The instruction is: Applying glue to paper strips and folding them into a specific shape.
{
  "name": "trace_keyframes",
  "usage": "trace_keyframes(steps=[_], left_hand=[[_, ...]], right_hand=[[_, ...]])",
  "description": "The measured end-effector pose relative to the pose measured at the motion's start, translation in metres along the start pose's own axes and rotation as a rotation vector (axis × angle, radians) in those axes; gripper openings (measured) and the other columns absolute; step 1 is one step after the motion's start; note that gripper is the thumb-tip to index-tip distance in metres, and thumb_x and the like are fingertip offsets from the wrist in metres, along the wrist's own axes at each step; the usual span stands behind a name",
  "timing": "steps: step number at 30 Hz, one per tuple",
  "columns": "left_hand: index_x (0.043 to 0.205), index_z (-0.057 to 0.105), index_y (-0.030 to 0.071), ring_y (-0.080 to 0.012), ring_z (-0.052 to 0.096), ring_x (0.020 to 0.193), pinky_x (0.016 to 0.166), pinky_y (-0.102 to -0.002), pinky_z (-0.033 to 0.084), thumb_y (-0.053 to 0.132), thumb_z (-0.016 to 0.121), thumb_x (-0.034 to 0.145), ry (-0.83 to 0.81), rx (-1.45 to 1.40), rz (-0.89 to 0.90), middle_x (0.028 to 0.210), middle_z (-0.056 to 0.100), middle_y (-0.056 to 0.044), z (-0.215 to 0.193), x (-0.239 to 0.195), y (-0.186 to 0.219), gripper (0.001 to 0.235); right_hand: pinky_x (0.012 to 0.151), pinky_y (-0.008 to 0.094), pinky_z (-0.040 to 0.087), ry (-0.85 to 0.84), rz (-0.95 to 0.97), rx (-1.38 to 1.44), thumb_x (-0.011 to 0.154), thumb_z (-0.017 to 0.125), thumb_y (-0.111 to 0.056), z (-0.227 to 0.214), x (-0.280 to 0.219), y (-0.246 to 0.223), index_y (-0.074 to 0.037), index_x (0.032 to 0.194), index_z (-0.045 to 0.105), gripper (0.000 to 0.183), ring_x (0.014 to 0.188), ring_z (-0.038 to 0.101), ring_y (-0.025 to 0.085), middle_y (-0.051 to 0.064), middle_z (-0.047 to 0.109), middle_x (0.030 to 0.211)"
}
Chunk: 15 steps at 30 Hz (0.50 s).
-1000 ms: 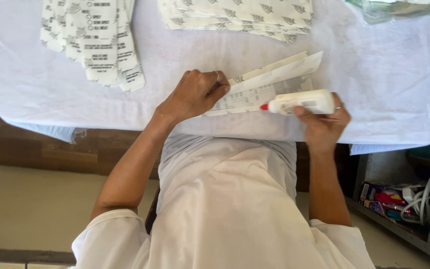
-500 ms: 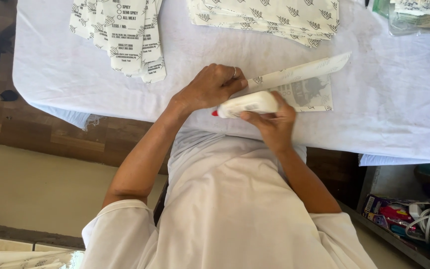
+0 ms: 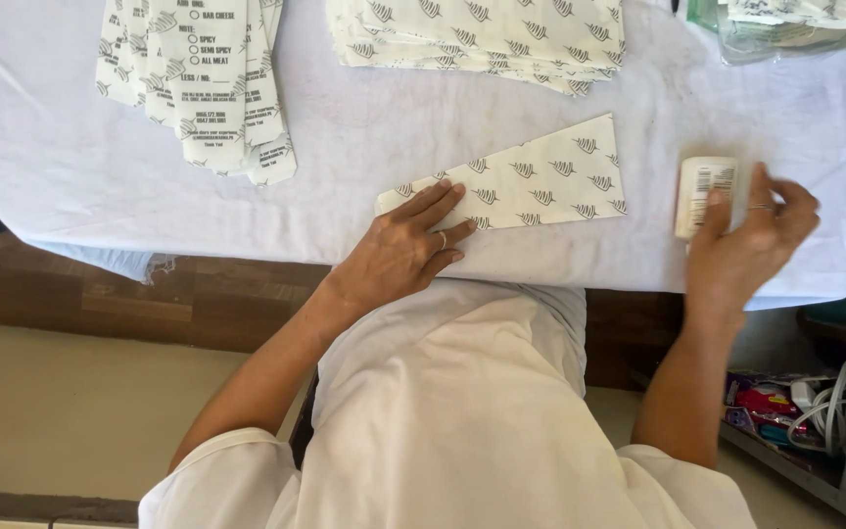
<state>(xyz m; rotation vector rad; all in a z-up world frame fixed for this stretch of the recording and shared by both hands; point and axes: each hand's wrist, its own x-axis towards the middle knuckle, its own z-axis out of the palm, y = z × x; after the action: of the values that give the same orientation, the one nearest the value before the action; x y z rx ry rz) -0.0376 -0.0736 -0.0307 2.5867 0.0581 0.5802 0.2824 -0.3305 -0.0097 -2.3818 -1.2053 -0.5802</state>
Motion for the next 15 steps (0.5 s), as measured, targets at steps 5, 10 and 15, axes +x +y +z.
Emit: trace_keyframes(steps=[5,10,15], left_hand=[[0.129,0.074,0.005,-0.0415,0.049,0.142,0.123,-0.045,0.04,0.019,0.066,0.104,0.007,0.043,0.034,0.15,0.051,-0.027,-0.004,0.002,0.004,0.03],[0.128,0.074,0.004,-0.0411,0.05,0.141,0.122,-0.046,0.042,0.016,0.069,0.103,0.029,0.055,0.053,0.15,0.051,-0.026,-0.003,0.0,0.004,0.028],[0.127,0.074,0.002,-0.0415,0.048,0.142,0.123,-0.05,0.043,0.014,0.071,0.103,0.078,0.031,0.066,0.152,0.048,-0.025,0.006,-0.004,0.002,0.027]], right_hand=[[0.129,0.06,0.013,-0.277,-0.299,0.418,0.114,0.053,-0.013,0.026,-0.019,-0.101,-0.004,0.151,0.053,0.038,0.154,0.033,0.039,0.017,0.046,0.159],[0.119,0.078,0.007,-0.462,-0.511,0.17,0.106,0.025,-0.064,0.011,-0.028,-0.124,-0.002,0.162,0.031,0.083,0.158,0.014,0.043,0.014,0.029,0.17],[0.109,0.086,0.006,-0.355,-0.353,-0.024,0.117,0.047,-0.037,-0.025,-0.027,-0.074,0.007,0.159,0.046,0.061,0.154,0.018,0.048,0.026,0.048,0.163]])
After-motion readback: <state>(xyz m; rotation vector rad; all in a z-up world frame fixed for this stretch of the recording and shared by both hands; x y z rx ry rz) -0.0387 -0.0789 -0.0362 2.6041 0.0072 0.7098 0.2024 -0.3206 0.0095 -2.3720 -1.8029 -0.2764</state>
